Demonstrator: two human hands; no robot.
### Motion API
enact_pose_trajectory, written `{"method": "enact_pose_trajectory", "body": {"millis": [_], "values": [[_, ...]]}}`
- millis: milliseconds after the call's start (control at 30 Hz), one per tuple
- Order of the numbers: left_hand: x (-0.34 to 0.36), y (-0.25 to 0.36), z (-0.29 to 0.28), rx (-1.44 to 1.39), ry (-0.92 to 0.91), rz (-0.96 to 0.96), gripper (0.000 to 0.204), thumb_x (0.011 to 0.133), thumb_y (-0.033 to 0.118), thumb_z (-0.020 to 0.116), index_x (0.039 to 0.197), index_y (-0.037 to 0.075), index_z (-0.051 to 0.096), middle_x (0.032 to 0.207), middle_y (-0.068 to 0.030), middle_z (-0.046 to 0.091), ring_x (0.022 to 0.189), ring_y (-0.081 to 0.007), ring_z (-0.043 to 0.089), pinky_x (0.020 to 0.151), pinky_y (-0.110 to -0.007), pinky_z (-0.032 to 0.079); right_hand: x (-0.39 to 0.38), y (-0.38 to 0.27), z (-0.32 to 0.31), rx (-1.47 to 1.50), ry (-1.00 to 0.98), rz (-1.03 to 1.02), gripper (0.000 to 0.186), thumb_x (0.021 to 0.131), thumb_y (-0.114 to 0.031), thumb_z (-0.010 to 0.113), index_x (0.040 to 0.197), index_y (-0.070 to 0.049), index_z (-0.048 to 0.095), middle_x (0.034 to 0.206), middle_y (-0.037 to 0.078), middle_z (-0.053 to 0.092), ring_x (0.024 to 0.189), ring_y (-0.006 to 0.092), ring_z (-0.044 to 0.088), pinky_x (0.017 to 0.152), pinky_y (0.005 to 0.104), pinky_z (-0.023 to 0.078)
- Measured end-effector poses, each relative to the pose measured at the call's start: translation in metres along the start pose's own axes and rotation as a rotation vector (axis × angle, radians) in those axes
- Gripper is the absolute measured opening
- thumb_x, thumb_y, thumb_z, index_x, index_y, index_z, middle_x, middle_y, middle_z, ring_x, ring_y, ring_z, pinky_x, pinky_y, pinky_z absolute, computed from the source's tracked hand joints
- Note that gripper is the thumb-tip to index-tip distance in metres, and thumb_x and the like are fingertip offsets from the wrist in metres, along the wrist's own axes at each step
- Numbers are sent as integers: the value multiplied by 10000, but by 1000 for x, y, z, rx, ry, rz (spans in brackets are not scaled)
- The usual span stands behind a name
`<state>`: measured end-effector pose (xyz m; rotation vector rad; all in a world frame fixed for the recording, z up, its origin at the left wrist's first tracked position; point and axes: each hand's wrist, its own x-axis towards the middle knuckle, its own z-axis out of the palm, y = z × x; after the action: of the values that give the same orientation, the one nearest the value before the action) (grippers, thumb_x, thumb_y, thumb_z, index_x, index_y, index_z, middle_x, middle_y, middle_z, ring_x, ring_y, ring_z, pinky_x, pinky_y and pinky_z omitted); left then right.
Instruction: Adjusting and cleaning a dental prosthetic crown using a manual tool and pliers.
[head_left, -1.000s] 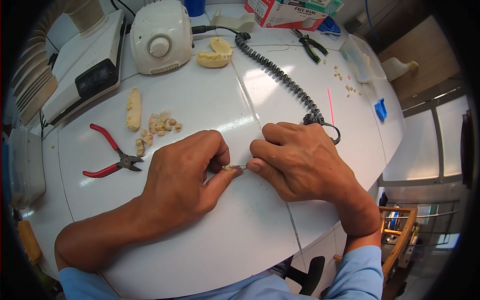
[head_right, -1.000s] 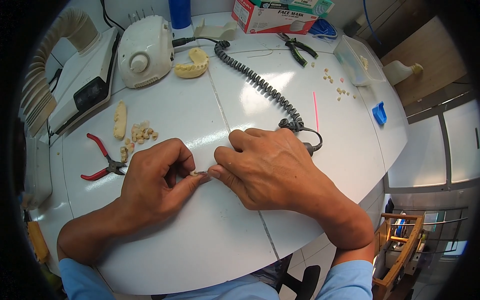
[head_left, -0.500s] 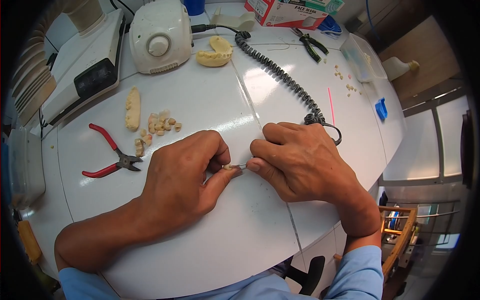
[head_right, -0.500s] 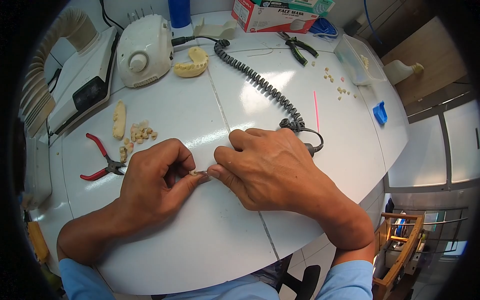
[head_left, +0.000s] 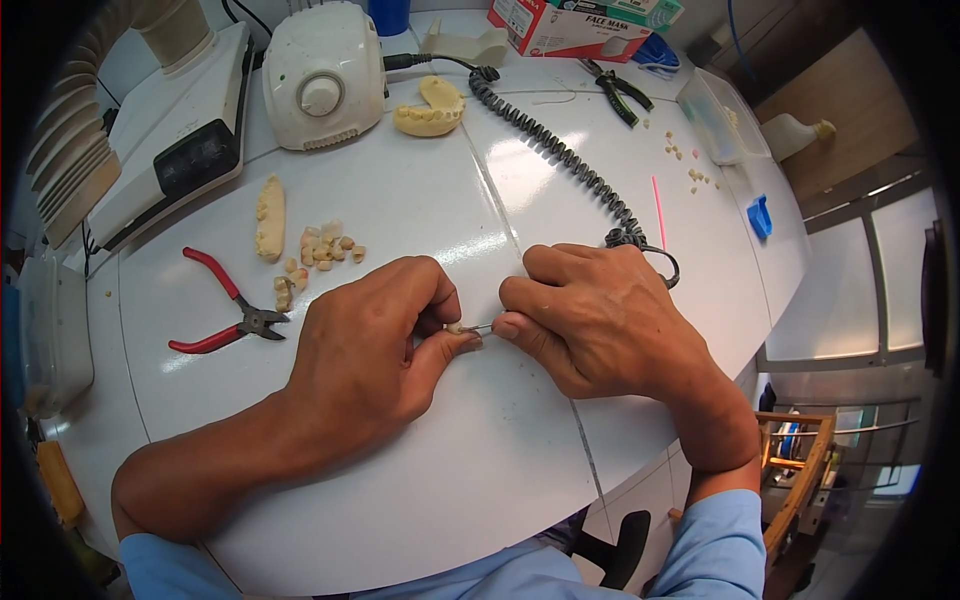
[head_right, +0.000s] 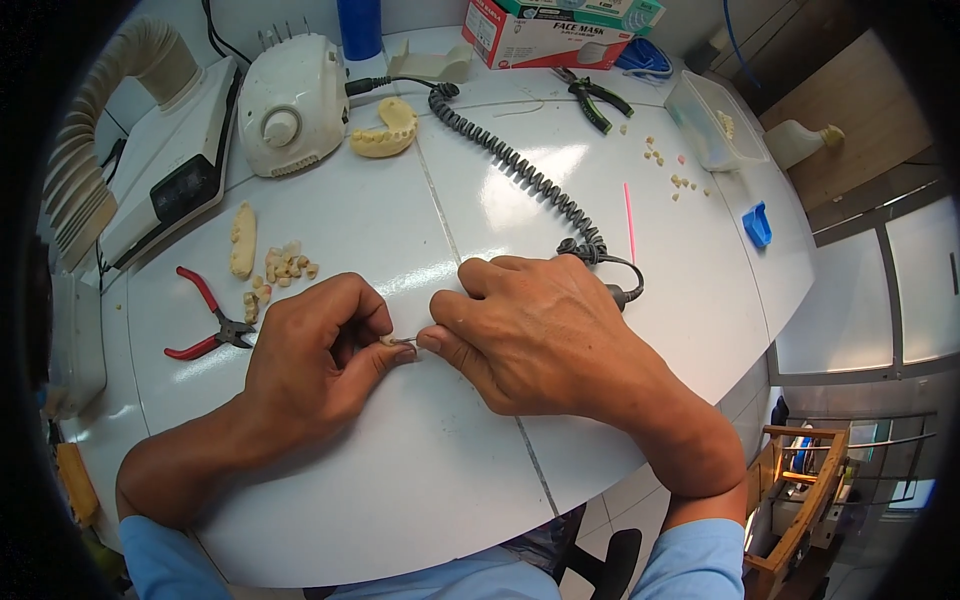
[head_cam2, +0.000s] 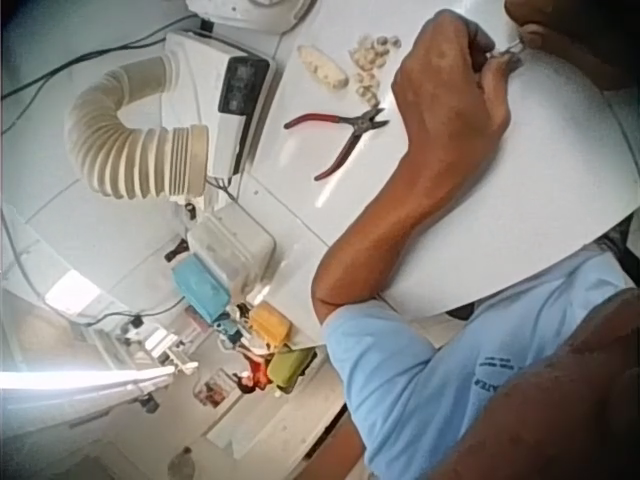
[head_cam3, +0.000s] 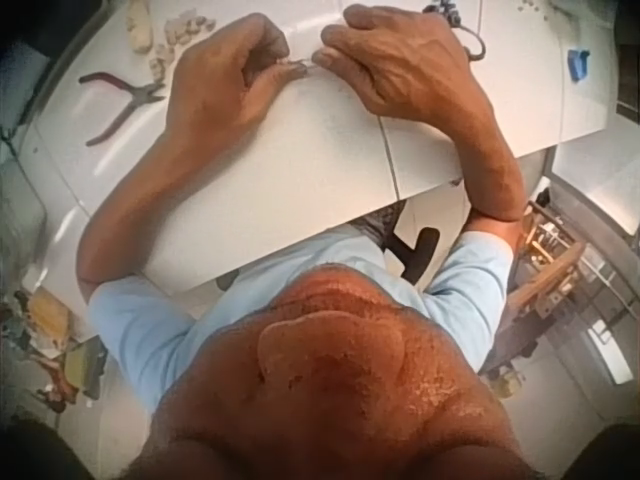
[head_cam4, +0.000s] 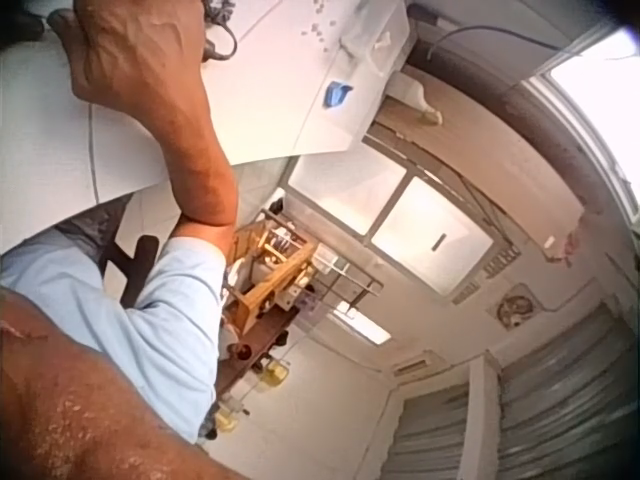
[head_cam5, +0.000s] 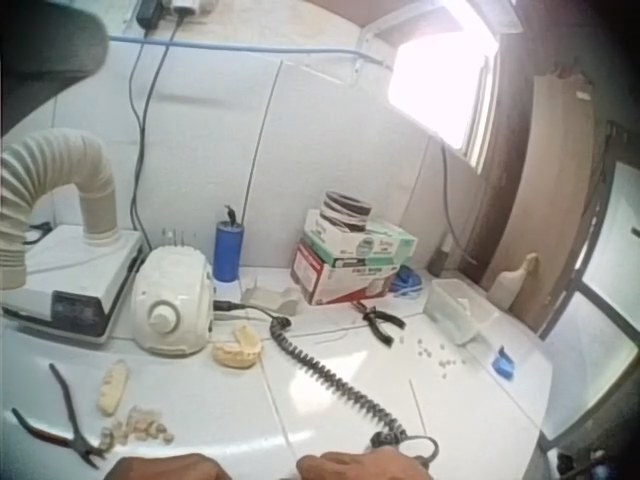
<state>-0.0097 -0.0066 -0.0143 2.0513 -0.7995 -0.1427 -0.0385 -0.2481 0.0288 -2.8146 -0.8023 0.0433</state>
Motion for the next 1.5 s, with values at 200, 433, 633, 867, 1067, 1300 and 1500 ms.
{"method": "enact_pose_trajectory", "body": {"millis": [200, 433, 633, 867, 1067, 1300, 1500], "values": [[4, 1, 0, -53, 1, 31, 203, 922, 43, 871, 982, 13, 680, 842, -63, 694, 636, -102, 617, 587, -285, 483, -3, 13, -7, 120, -9, 34, 396, 1099, -371, 624, 862, -64, 702, 735, 102, 614, 696, 329, 668, 622, 476, 499], [4, 9, -1, -71, 14, -23, 129, 976, -5, 799, 1083, 1, 728, 839, -22, 743, 679, -32, 626, 610, -225, 472, -10, 36, -13, 352, -44, 29, 436, 1134, -335, 537, 858, -24, 667, 733, 174, 622, 739, 394, 637, 721, 525, 487], [3, 6, -1, -90, -8, -15, 131, 977, -6, 790, 1088, 5, 722, 857, -4, 742, 683, -9, 597, 608, -211, 445, -10, 34, -11, 303, -34, 0, 410, 1120, -327, 558, 885, -26, 706, 745, 175, 647, 749, 391, 657, 721, 524, 501], [2, 6, 0, -114, -6, -51, 155, 944, -3, 812, 1071, -1, 723, 876, -12, 753, 680, -18, 611, 604, -215, 455, -13, 24, -9, 210, 9, -18, 384, 1101, -332, 617, 873, -38, 713, 746, 147, 654, 716, 376, 667, 682, 515, 503], [2, 7, 0, -107, 32, -31, 154, 927, 1, 824, 1053, 1, 736, 867, -17, 764, 688, -27, 645, 602, -215, 474, -10, 18, -6, 155, 13, -2, 396, 1091, -375, 642, 876, -53, 724, 740, 117, 641, 704, 355, 678, 640, 490, 508], [4, 6, -1, -97, 23, 18, 155, 915, -14, 823, 1060, -2, 771, 903, -55, 783, 707, -55, 682, 612, -227, 505, -10, 15, -5, 86, 12, 13, 365, 1079, -382, 669, 887, -76, 725, 727, 80, 630, 699, 300, 696, 581, 469, 503], [4, 3, -1, -97, 23, 38, 178, 920, -26, 829, 1090, -13, 778, 923, -73, 792, 741, -73, 708, 641, -227, 536, -10, 16, -2, 74, 40, -15, 308, 1064, -343, 686, 889, -90, 667, 722, 52, 536, 642, 256, 593, 540, 423, 426]]}}
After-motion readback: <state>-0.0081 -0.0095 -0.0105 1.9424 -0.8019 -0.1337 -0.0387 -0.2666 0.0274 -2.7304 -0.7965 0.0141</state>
